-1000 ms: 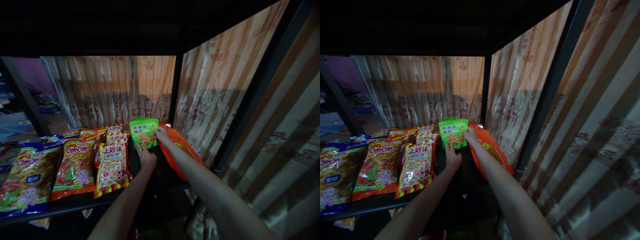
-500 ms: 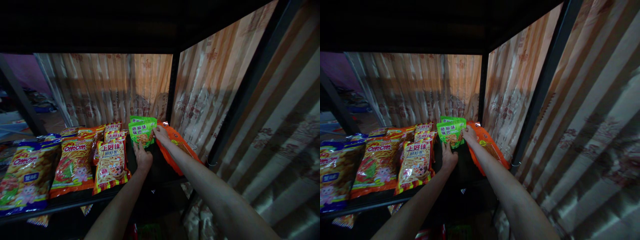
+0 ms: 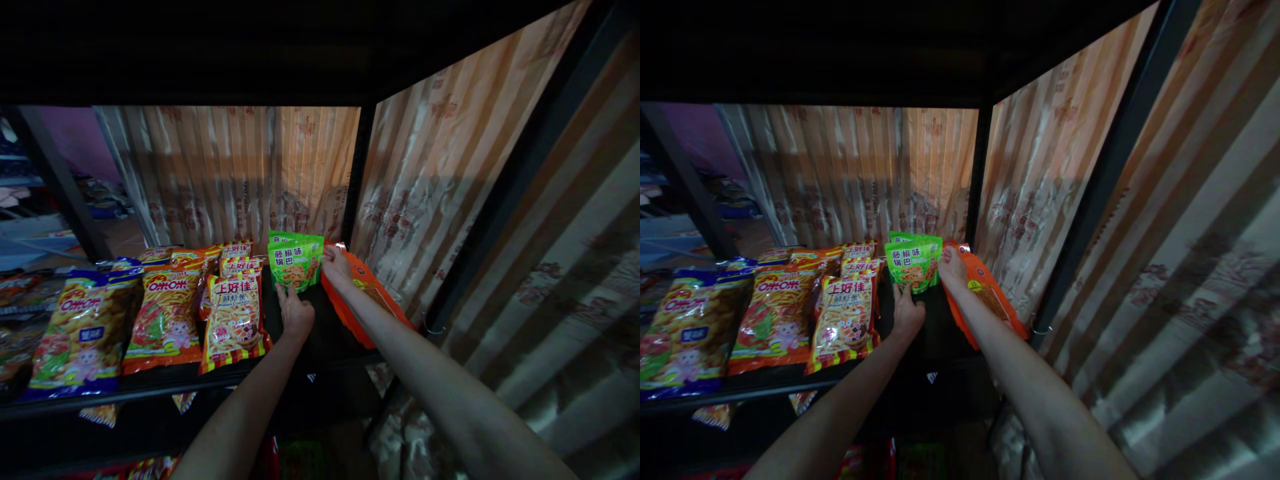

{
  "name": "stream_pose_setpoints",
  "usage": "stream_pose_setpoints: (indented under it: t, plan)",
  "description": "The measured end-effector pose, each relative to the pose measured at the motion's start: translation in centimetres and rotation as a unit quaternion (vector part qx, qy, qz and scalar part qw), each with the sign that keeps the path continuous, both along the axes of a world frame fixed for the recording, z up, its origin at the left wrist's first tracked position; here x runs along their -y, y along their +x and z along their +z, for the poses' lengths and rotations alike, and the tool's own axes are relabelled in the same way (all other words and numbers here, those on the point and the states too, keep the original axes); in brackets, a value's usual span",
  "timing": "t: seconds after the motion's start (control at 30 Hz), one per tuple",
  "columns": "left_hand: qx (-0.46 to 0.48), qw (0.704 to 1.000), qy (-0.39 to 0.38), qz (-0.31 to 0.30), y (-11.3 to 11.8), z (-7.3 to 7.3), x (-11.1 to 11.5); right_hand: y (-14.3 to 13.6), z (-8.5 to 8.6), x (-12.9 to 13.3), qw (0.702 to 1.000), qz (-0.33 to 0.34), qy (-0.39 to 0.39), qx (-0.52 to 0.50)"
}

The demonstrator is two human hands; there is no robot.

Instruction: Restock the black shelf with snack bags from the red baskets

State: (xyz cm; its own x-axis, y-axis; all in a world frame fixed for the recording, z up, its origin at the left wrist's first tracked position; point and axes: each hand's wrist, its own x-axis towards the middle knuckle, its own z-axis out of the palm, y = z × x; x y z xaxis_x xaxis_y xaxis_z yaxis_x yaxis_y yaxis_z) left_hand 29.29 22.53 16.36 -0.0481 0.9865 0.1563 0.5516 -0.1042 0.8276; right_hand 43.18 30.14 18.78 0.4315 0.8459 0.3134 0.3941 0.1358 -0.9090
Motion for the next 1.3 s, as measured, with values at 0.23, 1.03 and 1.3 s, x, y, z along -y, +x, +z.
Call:
stream_pose_setpoints:
  t: [0.23, 1.03, 1.3]
  plan:
    - [0.029, 0.988, 0.15, -0.01, -2.2, 1.2, 3.4, -3.3, 1.6, 5.1, 0.972, -0.111, 0.195, 0.064]
    - [-0.253, 0.902, 0.346, 0.059, -16.1, -3.9, 7.0, -17.4, -2.2, 6.3, 0.921, 0.266, -0.048, -0.28]
    - [-0.225, 0.91, 0.344, 0.051, -15.8, -4.0, 5.9, -17.4, -2.2, 5.2, 0.905, 0.271, -0.069, -0.32]
